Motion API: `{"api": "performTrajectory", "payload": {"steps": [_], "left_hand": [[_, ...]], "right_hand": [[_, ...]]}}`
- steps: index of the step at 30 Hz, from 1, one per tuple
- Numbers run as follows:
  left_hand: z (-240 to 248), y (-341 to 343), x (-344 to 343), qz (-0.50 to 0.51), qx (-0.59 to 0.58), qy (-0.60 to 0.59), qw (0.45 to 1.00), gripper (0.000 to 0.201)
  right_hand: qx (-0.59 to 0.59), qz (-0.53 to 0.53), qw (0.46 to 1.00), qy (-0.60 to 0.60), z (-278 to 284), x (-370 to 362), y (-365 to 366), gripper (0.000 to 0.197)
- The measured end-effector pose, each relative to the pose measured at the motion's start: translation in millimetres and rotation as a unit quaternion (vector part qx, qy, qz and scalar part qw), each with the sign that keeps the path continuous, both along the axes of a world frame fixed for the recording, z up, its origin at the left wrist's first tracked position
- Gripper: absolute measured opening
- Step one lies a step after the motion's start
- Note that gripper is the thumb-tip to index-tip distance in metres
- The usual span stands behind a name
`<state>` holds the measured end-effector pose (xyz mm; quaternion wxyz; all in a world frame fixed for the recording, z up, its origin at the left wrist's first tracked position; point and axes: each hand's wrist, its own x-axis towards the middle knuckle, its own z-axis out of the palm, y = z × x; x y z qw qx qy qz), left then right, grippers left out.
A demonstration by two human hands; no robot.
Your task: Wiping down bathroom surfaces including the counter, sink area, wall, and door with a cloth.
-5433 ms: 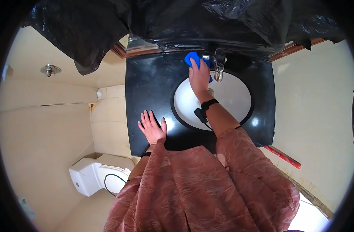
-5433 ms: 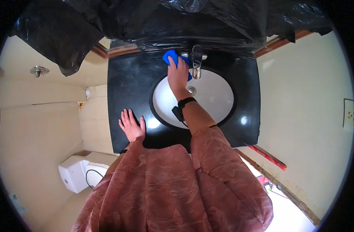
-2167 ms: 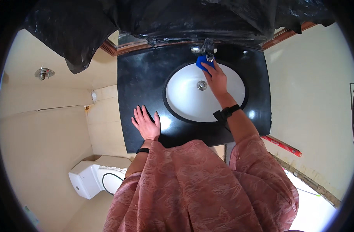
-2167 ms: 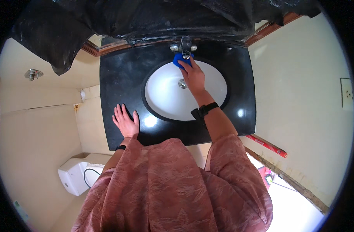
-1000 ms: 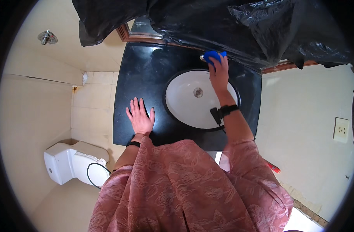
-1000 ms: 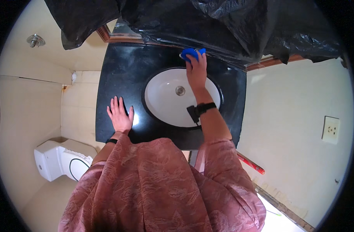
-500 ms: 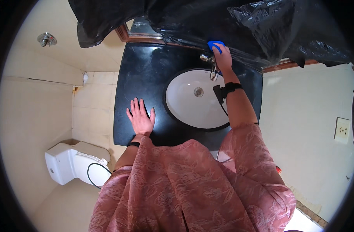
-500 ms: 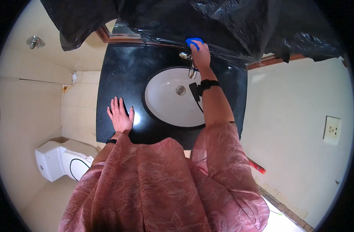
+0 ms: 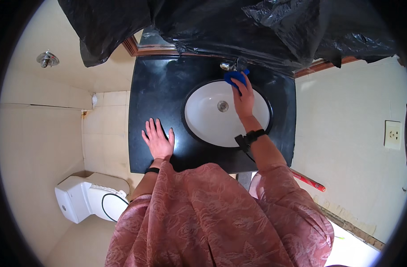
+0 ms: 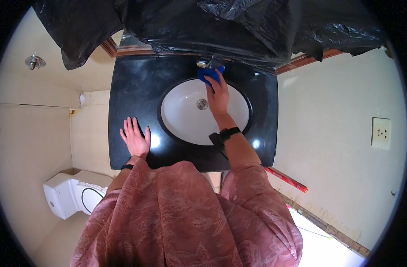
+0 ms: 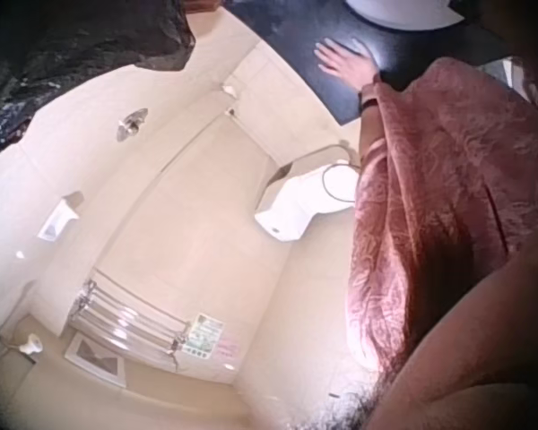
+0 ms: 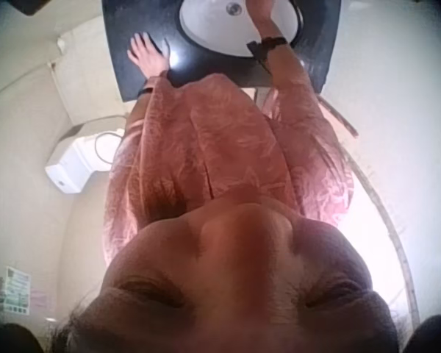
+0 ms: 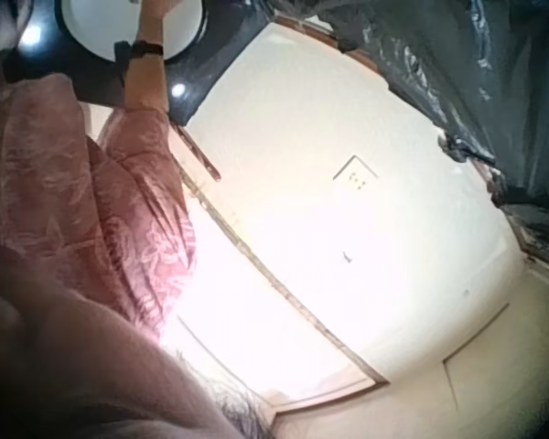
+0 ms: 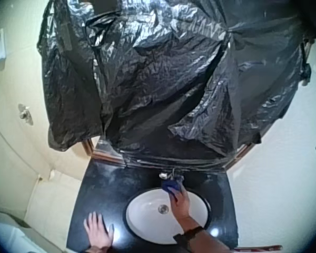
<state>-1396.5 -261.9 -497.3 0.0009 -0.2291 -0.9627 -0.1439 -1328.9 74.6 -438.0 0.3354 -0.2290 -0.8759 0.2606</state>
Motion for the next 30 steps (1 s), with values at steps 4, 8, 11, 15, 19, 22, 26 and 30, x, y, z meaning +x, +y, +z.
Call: {"api": "performTrajectory", "payload": {"steps": [4, 8, 11, 15, 19, 22, 26, 30], "left_hand": [[0, -1, 0, 0.0, -0.005, 0.005, 1.0, 0.066], [5, -3, 1, 0.002, -0.01, 0.006, 1.0, 0.066], [2, 4, 0, -0.007, -0.005, 0.006, 1.0, 0.066], [1, 2, 1, -0.008, -0.012, 0.009, 1.0, 0.066], [4, 4, 0, -0.007, -0.01, 0.007, 1.0, 0.065], [2, 0, 0, 0.001, -0.024, 0.015, 1.0, 0.064], [0, 1, 1, -0.007, -0.007, 0.02, 1.0, 0.066], [-1, -1, 1, -0.001, -0.013, 0.022, 1.0, 0.065]], "right_hand": [[0.013, -0.051, 0.999, -0.012, -15, 37, 44, 0.036], [-0.007, -0.215, 0.975, 0.048, -36, 39, 108, 0.052], [-0.032, -0.22, 0.975, 0.006, -79, 40, 161, 0.056], [0.019, -0.193, 0.969, -0.154, -89, 1, 155, 0.051], [0.105, -0.163, 0.971, -0.143, -95, -12, 129, 0.044], [0.13, -0.144, 0.963, -0.187, -80, 2, 127, 0.042], [0.141, -0.141, 0.953, -0.229, -70, 46, 156, 0.039], [0.126, -0.249, 0.923, -0.264, -71, 111, 183, 0.039]]}}
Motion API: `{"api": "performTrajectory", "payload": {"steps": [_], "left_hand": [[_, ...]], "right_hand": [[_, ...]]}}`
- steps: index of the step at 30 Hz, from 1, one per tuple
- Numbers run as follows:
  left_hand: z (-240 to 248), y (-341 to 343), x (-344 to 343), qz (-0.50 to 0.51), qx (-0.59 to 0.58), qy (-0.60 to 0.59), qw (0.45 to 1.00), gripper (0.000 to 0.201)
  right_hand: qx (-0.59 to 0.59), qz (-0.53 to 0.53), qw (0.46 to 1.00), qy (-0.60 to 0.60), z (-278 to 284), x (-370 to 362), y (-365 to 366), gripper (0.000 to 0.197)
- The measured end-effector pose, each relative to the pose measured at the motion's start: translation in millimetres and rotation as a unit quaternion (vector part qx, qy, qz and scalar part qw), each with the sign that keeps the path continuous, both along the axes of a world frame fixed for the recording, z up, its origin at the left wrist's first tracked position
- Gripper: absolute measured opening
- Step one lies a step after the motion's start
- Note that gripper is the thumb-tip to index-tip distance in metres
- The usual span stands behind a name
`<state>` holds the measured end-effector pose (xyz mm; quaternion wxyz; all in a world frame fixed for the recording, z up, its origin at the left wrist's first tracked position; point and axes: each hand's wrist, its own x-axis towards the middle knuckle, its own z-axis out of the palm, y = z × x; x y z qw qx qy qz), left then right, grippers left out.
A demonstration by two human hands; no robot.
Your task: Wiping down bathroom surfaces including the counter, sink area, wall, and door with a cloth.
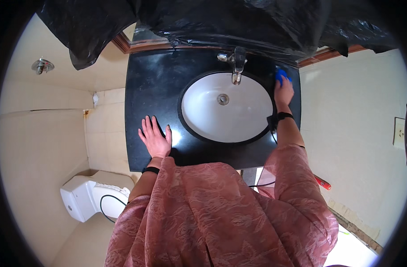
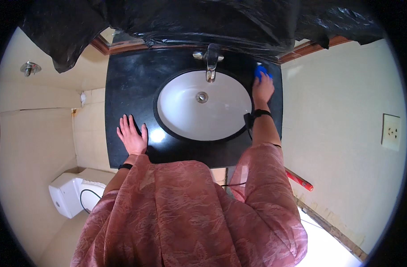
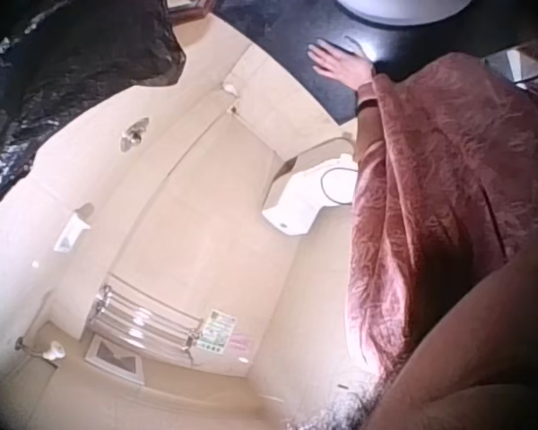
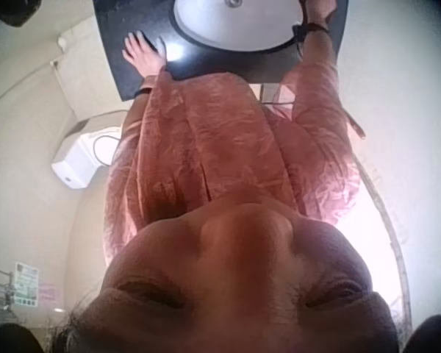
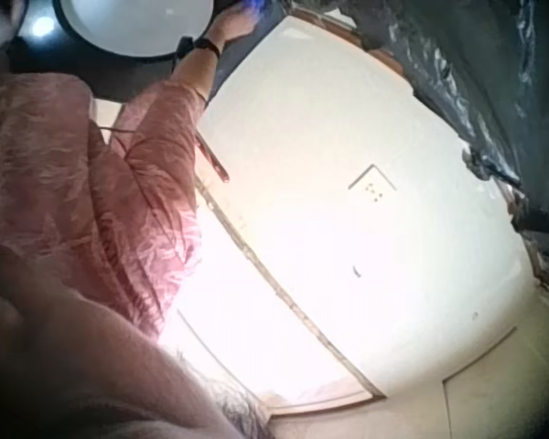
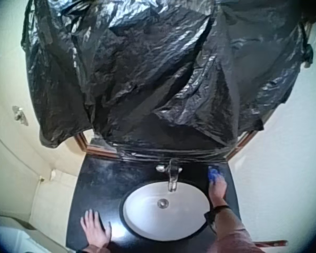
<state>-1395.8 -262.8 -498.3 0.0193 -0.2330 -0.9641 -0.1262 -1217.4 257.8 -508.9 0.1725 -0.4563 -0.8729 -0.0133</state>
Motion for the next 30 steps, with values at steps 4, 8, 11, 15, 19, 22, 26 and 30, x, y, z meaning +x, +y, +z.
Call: {"api": "performTrajectory", "payload": {"steps": [4, 8, 11, 15, 19, 22, 26, 30], "left_hand": [[1, 4, 1, -0.002, 0.004, 0.002, 1.0, 0.064], [4, 3, 1, -0.003, -0.001, 0.008, 1.0, 0.063], [2, 5, 0, -0.009, -0.003, 0.01, 1.0, 0.063], [-1, -1, 1, -0.007, -0.004, 0.022, 1.0, 0.063], [-2, 1, 1, -0.011, -0.008, 0.035, 0.999, 0.063], [-4, 1, 1, -0.019, -0.013, 0.046, 0.999, 0.063], [-5, 6, -1, -0.027, -0.007, 0.048, 0.998, 0.063], [-4, 2, -1, -0.018, -0.019, 0.043, 0.999, 0.064]], "right_hand": [[0.111, -0.101, 0.988, -0.031, -10, 40, 6, 0.043], [0.028, -0.12, 0.992, 0.024, -19, -7, -16, 0.047], [0.069, 0.036, 0.995, 0.061, -26, -65, -47, 0.047], [0.044, 0.13, 0.988, 0.07, -19, -104, -57, 0.043], [0.032, 0.138, 0.99, -0.009, -11, -75, -16, 0.041], [0.001, 0.034, 0.999, -0.033, -2, -25, 26, 0.042], [0.028, -0.004, 1.0, -0.002, -4, 60, 55, 0.042], [0.035, 0.043, 0.997, 0.047, -6, 113, 9, 0.041]]}}
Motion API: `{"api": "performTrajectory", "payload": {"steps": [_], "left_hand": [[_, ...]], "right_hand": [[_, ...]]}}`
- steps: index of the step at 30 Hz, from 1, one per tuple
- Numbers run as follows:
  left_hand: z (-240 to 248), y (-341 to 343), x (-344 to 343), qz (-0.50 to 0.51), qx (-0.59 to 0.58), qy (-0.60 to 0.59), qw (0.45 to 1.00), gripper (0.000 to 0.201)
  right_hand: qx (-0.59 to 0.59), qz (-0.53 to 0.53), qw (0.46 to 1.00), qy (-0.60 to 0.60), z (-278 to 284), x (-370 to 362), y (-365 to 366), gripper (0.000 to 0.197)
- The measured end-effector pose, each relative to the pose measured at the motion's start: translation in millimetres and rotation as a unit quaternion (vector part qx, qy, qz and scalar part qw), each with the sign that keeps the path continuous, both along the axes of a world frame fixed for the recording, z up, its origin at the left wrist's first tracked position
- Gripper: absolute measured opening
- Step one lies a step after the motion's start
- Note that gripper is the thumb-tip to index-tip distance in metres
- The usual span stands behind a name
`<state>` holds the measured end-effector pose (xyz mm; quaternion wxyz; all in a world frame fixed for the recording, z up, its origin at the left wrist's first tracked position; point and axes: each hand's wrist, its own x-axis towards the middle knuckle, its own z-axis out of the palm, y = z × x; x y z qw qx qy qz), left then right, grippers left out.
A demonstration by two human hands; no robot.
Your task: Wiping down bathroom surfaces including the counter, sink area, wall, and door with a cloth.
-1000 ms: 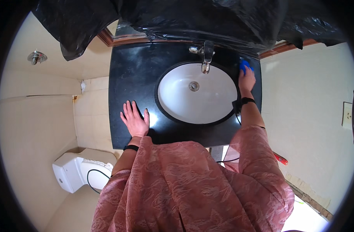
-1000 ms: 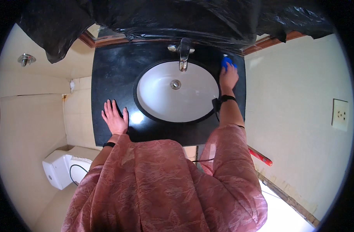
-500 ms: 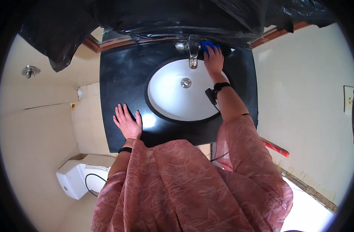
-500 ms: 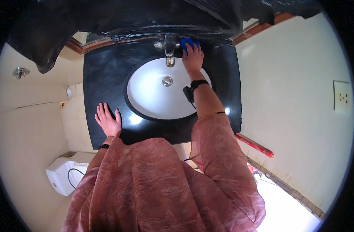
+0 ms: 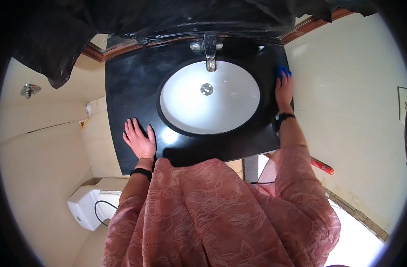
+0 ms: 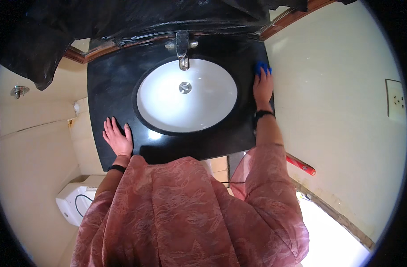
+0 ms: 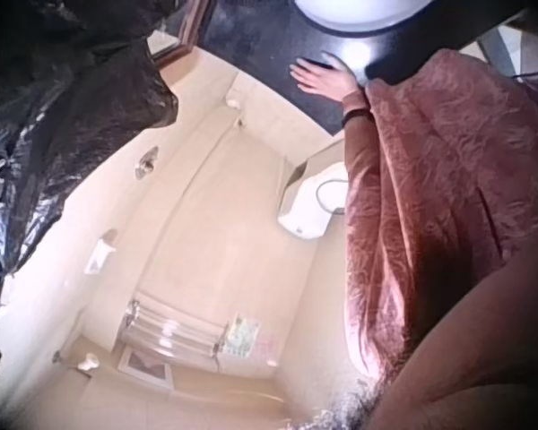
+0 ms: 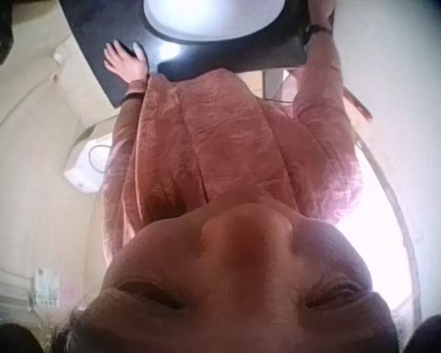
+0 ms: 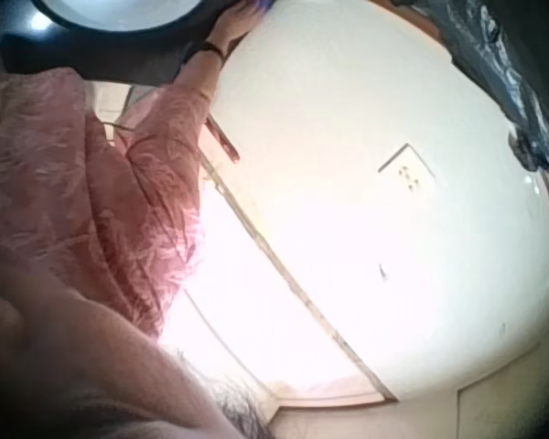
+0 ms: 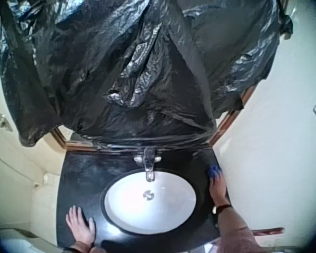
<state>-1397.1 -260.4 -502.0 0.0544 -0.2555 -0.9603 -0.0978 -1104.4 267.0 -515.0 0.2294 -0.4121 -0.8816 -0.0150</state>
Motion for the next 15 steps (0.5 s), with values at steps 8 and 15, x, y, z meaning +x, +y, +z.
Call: {"api": "performTrajectory", "payload": {"steps": [8, 15], "left_hand": [[1, -3, 1, 0.009, 0.011, -0.005, 1.0, 0.063], [3, -3, 2, 0.0, 0.006, 0.002, 1.0, 0.062]], "right_hand": [[-0.026, -0.012, 0.999, -0.03, 17, 91, -127, 0.044], [-0.015, 0.007, 1.0, -0.023, 8, 63, -77, 0.043]]}}
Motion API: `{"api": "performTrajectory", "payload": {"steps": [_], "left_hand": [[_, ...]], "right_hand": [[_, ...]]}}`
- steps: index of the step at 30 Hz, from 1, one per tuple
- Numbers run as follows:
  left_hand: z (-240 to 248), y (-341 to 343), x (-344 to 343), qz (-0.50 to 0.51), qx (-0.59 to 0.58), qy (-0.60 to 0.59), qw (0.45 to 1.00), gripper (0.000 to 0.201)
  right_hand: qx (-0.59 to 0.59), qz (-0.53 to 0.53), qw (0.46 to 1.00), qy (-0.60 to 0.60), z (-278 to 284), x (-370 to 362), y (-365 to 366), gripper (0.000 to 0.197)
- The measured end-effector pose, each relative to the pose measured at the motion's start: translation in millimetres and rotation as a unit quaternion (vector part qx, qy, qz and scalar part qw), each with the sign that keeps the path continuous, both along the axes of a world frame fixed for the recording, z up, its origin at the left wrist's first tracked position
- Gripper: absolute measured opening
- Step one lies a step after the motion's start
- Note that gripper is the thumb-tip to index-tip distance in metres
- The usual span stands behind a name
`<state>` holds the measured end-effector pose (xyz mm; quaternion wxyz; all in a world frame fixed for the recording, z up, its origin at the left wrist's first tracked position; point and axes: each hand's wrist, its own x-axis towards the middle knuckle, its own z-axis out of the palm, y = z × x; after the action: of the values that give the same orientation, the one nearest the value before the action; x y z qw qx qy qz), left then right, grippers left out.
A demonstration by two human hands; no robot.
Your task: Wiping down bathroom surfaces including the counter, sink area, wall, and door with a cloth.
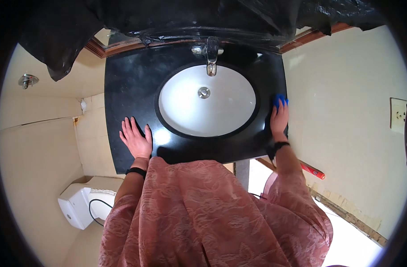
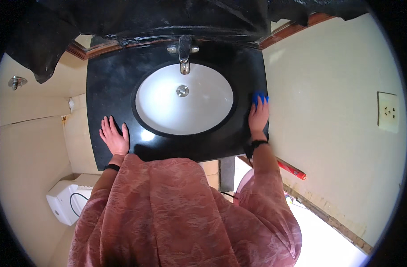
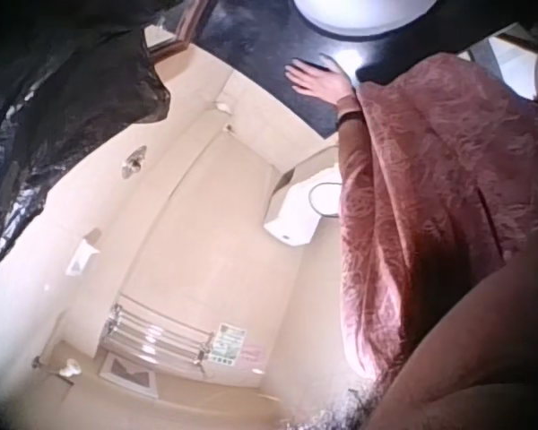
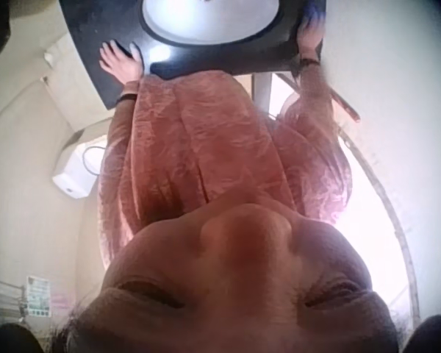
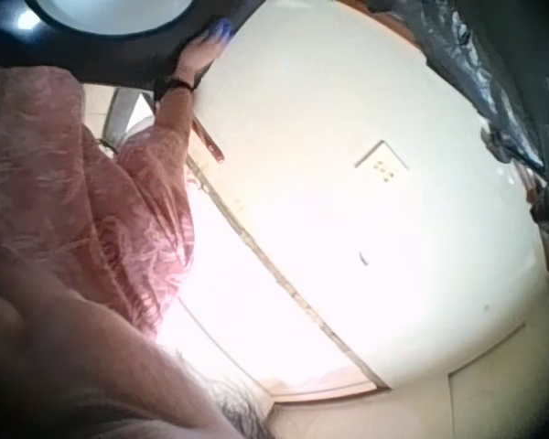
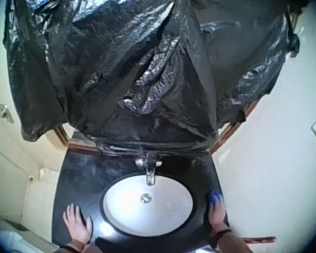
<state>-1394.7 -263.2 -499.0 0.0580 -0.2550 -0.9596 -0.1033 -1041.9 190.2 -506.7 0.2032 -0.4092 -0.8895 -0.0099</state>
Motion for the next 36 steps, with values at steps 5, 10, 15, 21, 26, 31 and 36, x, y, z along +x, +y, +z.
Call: {"api": "performTrajectory", "payload": {"steps": [5, 10, 15, 21, 26, 31, 36], "left_hand": [[-6, 7, -2, -0.012, 0.005, 0.005, 1.0, 0.062], [-6, 2, 1, -0.01, -0.011, 0.016, 1.0, 0.062], [-7, 1, -2, -0.006, -0.006, 0.002, 1.0, 0.063], [-2, -6, -3, -0.005, -0.008, 0.019, 1.0, 0.061], [6, 3, -3, -0.006, 0.023, -0.012, 1.0, 0.062], [4, 5, -2, 0.005, 0.031, -0.01, 0.999, 0.065], [5, 0, -3, 0.011, 0.048, -0.01, 0.999, 0.06]], "right_hand": [[0.03, -0.057, 0.998, -0.01, -10, -51, 68, 0.043], [0.022, -0.042, 0.999, -0.021, -9, -47, 54, 0.043], [-0.012, -0.052, 0.999, -0.003, 1, 30, -27, 0.045], [-0.085, -0.035, 0.996, 0.002, 11, 45, -121, 0.045], [-0.134, 0.132, 0.981, -0.041, 22, -4, -208, 0.047], [-0.2, 0.322, 0.924, -0.042, 16, -71, -261, 0.052], [-0.214, 0.496, 0.839, -0.061, 10, -146, -292, 0.056]]}}
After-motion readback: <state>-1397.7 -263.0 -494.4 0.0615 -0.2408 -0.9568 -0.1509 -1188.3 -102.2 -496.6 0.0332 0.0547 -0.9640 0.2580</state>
